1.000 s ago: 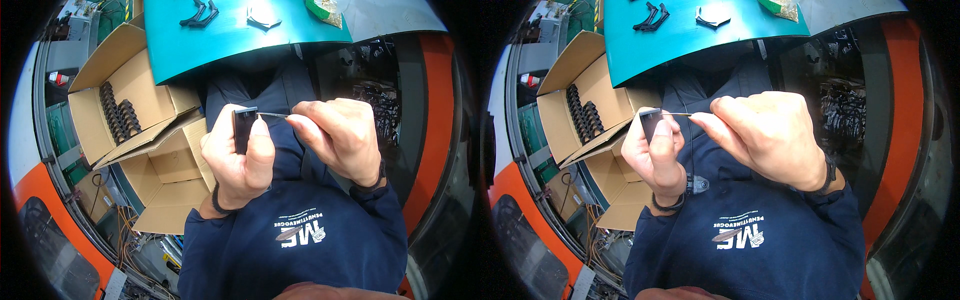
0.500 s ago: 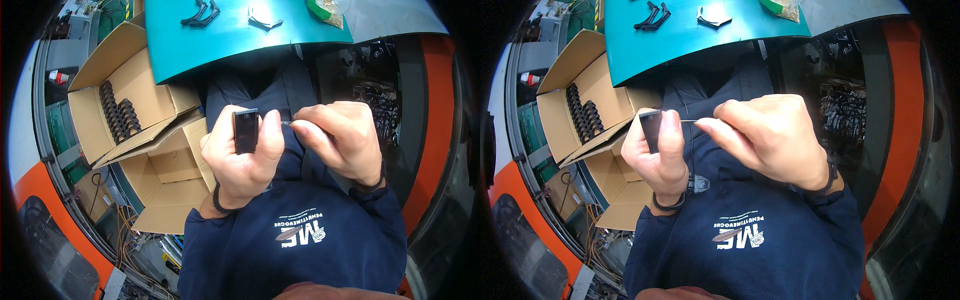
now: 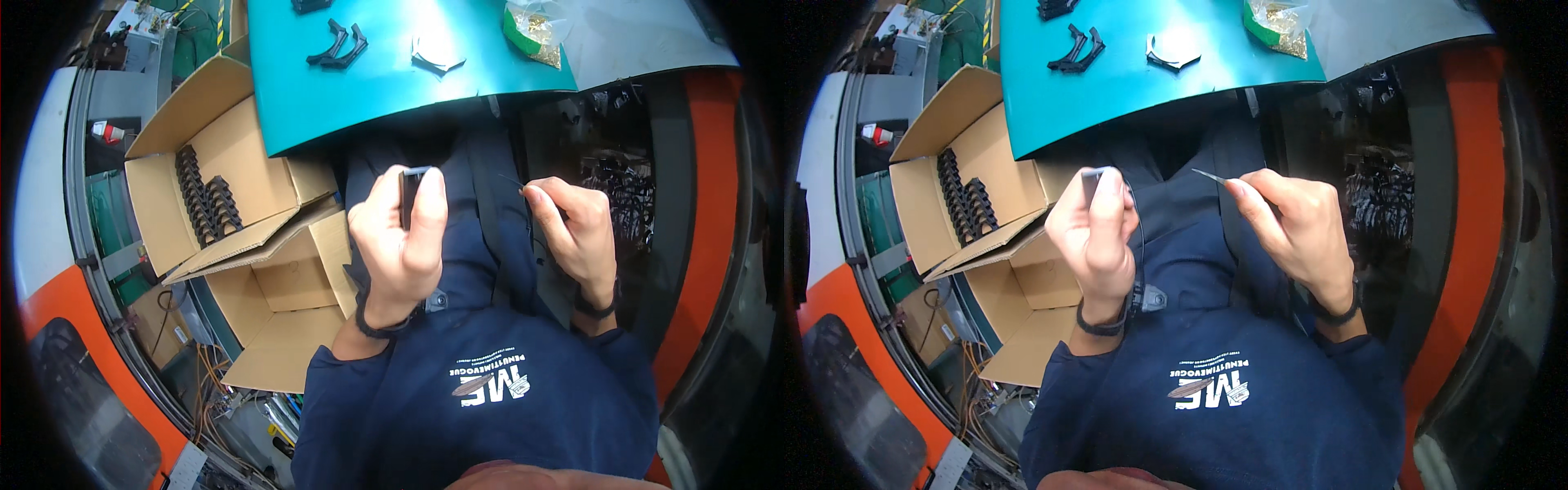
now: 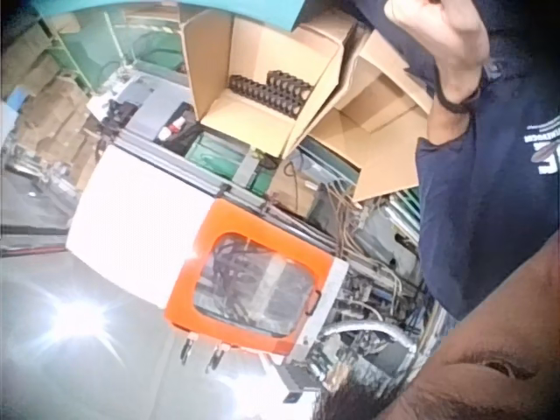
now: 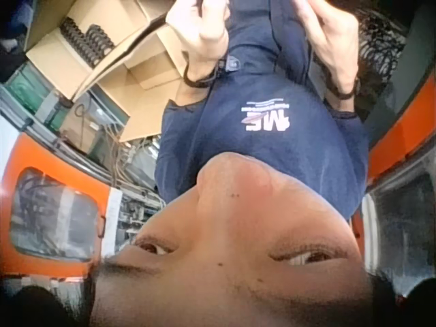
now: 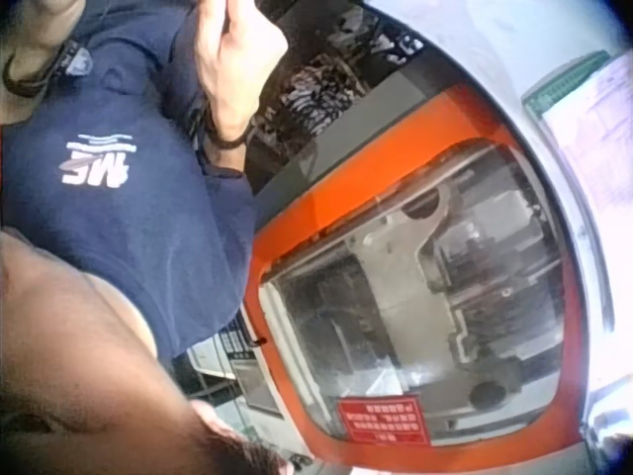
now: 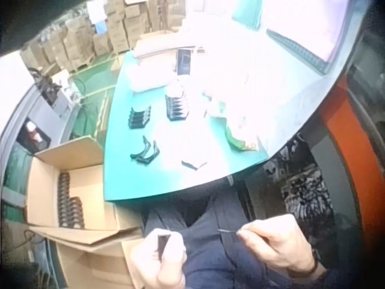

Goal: Deburring and inspecting plastic molded parts at a manufacturing station.

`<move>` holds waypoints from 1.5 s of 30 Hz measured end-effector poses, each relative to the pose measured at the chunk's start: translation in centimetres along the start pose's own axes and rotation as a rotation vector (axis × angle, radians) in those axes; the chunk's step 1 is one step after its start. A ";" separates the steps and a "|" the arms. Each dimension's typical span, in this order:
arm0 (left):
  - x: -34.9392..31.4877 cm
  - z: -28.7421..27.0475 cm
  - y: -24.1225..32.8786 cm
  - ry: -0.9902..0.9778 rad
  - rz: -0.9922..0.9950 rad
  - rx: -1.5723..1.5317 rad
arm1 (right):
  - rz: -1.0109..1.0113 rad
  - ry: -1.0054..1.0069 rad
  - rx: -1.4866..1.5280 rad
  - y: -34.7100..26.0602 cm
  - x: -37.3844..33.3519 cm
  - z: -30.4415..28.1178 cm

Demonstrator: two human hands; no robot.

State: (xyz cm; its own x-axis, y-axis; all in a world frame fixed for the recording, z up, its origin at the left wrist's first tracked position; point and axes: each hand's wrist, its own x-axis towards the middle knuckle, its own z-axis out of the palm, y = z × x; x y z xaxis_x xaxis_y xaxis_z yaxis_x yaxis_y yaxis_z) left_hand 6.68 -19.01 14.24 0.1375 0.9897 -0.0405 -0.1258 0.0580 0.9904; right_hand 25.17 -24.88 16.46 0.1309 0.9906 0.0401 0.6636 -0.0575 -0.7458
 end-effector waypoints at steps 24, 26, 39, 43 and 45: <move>34.6 3.6 -13.0 -0.495 0.825 1.394 | 0.225 0.086 0.040 7.4 -1.0 -0.9; 34.9 3.7 -13.0 -0.349 0.906 1.368 | 0.200 0.069 0.050 7.3 -0.6 -0.9; 20.1 0.8 -13.2 -0.557 0.615 1.015 | 0.491 0.044 0.493 9.5 0.6 0.4; 16.0 1.5 -12.1 -0.403 0.627 0.852 | 0.414 0.171 0.596 10.0 1.8 2.6; 12.5 2.7 -8.4 -0.400 0.606 0.809 | 0.384 0.214 0.761 8.5 2.5 2.7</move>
State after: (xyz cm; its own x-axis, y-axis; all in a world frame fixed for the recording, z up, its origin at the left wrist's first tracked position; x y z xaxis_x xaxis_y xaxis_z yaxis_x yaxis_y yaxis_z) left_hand 12.10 -7.48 5.77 0.5992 0.7016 0.3856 0.3840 -0.6745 0.6305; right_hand 29.12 -22.51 8.39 0.4306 0.8706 -0.2381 -0.1162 -0.2081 -0.9712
